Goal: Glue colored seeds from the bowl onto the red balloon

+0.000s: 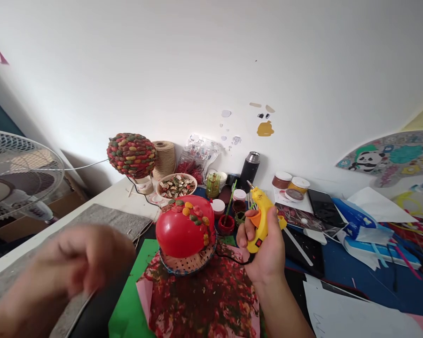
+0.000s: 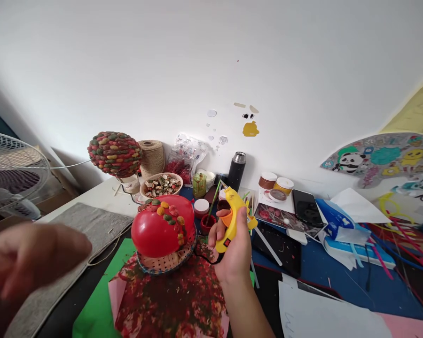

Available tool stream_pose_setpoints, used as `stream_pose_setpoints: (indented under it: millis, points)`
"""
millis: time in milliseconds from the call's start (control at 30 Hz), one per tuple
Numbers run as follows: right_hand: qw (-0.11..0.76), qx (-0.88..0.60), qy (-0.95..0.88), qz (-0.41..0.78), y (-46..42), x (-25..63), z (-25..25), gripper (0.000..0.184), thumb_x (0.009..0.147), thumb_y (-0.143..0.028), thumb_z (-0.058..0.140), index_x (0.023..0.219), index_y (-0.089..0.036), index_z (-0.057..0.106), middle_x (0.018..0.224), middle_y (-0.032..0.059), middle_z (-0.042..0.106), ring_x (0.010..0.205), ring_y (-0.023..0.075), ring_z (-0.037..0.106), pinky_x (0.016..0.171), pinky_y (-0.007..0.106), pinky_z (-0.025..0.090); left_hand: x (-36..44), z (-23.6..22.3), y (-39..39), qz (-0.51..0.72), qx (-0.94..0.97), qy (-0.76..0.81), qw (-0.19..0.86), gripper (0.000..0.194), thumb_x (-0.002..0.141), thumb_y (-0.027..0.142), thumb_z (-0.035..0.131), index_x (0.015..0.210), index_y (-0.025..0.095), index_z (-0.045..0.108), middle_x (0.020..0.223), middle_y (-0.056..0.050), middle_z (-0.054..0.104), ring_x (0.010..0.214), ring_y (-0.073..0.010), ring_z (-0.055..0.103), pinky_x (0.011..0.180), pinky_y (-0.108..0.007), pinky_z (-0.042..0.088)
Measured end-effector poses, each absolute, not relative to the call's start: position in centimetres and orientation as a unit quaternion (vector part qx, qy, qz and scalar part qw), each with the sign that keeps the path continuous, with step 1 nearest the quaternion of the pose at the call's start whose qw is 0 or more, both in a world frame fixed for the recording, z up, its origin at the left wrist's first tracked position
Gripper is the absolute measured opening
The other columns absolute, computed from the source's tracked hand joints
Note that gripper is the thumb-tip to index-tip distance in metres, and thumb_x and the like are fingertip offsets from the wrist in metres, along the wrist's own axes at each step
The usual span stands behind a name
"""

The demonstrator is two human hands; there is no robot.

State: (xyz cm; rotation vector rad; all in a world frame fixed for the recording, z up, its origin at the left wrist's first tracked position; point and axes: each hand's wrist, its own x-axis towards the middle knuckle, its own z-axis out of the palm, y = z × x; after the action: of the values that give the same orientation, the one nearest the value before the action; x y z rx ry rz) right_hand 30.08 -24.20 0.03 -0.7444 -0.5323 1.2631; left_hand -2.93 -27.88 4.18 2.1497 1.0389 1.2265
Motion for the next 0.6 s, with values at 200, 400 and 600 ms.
stream_pose_setpoints:
  millis: [200,400,600]
  points:
    - [0.703,-0.358,-0.235,0.568,-24.1,29.9,-0.6,0.070,0.080,-0.089,0.093,0.084,-0.021,0.077,0.052,-0.0098,0.050,0.040,0.0117,0.051,0.038,0.020,0.038,-6.2,2.9,-21.3,0.417,0.749,0.416,0.304,0.096,0.097,0.073,0.089,0.179,0.039,0.052,0.173,-0.013,0.066,0.155,-0.0414,0.065,0.126,-0.055,0.057]
    - [0.696,-0.365,-0.243,0.569,-24.1,29.6,-1.1,0.067,0.083,-0.087,0.092,0.083,-0.021,0.078,0.053,-0.0091,0.050,0.041,0.0108,0.053,0.040,0.021,0.040,-6.2,-1.5,-19.3,0.264,0.771,0.427,0.391,0.121,0.094,0.069,0.093,0.190,0.050,0.021,0.199,-0.009,0.025,0.180,-0.0462,0.035,0.139,-0.066,0.045]
    - [0.672,-0.430,-0.229,0.558,-23.8,28.8,-1.6,0.076,0.075,-0.095,0.091,0.084,-0.021,0.078,0.050,-0.0096,0.051,0.039,0.0124,0.055,0.039,0.024,0.041,-4.3,-2.7,-18.2,0.260,0.757,0.433,0.415,0.128,0.091,0.073,0.094,0.191,0.044,0.019,0.197,-0.012,0.029,0.179,-0.0470,0.034,0.138,-0.064,0.045]
